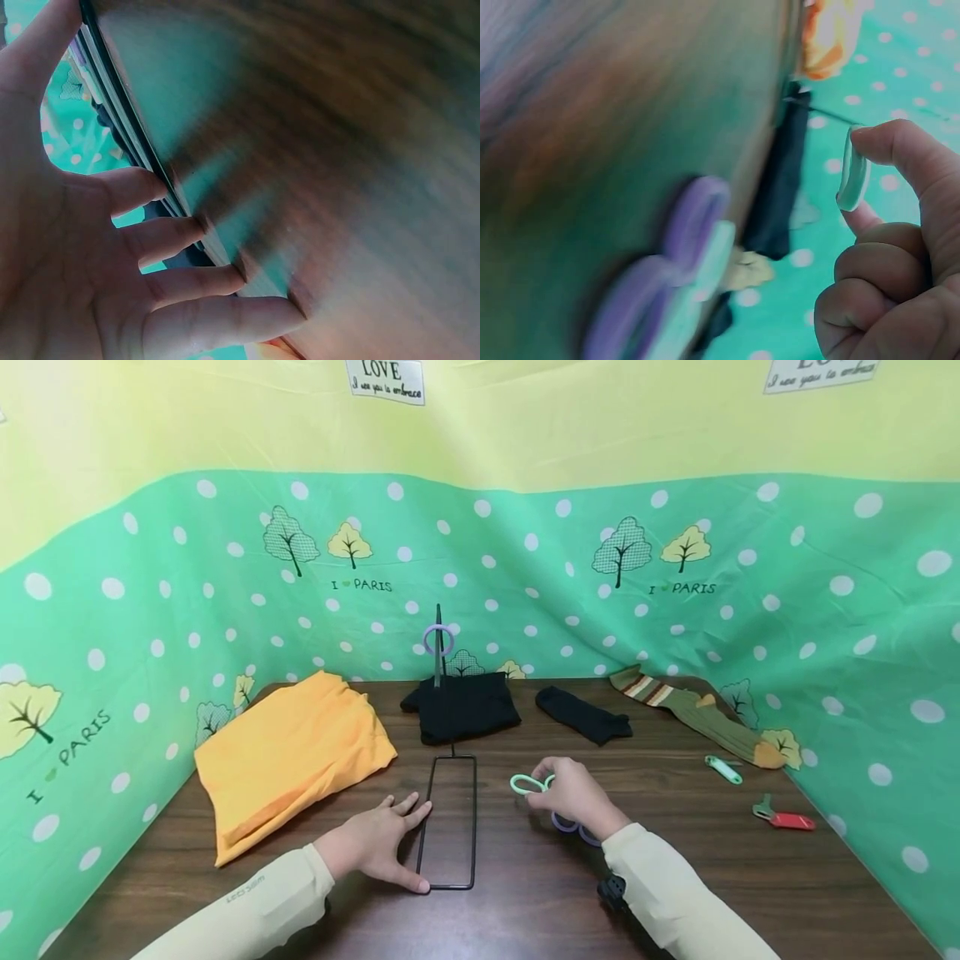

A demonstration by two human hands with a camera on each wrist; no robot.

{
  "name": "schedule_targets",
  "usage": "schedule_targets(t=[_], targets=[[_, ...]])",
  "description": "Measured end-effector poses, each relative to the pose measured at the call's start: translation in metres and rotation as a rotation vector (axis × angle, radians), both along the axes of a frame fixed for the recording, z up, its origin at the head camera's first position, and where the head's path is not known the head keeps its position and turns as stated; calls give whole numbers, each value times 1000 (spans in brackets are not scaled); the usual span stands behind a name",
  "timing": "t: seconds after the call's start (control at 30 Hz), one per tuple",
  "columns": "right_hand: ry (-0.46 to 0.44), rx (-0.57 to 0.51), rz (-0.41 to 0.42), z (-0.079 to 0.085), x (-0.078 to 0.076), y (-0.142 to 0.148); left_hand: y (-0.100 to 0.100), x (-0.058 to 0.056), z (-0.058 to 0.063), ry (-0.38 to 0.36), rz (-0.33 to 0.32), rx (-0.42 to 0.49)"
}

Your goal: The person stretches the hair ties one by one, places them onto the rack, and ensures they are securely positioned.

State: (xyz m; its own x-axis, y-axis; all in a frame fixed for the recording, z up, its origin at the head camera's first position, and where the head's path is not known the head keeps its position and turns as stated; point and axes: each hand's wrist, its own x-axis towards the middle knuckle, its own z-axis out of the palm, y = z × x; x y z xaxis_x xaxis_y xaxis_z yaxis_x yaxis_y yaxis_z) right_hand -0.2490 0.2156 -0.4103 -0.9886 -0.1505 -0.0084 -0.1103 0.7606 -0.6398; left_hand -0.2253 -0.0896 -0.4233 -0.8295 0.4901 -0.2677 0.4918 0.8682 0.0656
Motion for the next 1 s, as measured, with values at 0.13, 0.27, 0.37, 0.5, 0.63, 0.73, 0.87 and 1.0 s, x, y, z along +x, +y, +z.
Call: schedule_targets(t=[0.13, 0.27, 0.37, 0.5, 0.63, 0.73, 0.87, 1.0], targets=[[58, 20, 22, 20, 18, -9, 0, 1, -1, -4, 1, -2], [186, 81, 63, 48, 46, -24, 1, 0, -1, -12, 4, -11], [339, 99, 111, 67, 66, -35, 1, -1, -1, -11, 3, -16], [684, 57, 230, 91, 87, -46, 1, -2, -2, -5, 2, -16], [1024, 4, 330, 118, 98, -55, 1, -2, -1, -1, 4, -15], [1169, -22, 366, 137, 97, -61, 1, -2, -1, -3, 3, -11], [1315, 13, 365, 158, 87, -71, 1, -2, 0, -4, 6, -9], [1375, 71, 316, 168, 73, -80, 0, -2, -1, -4, 8, -17]])
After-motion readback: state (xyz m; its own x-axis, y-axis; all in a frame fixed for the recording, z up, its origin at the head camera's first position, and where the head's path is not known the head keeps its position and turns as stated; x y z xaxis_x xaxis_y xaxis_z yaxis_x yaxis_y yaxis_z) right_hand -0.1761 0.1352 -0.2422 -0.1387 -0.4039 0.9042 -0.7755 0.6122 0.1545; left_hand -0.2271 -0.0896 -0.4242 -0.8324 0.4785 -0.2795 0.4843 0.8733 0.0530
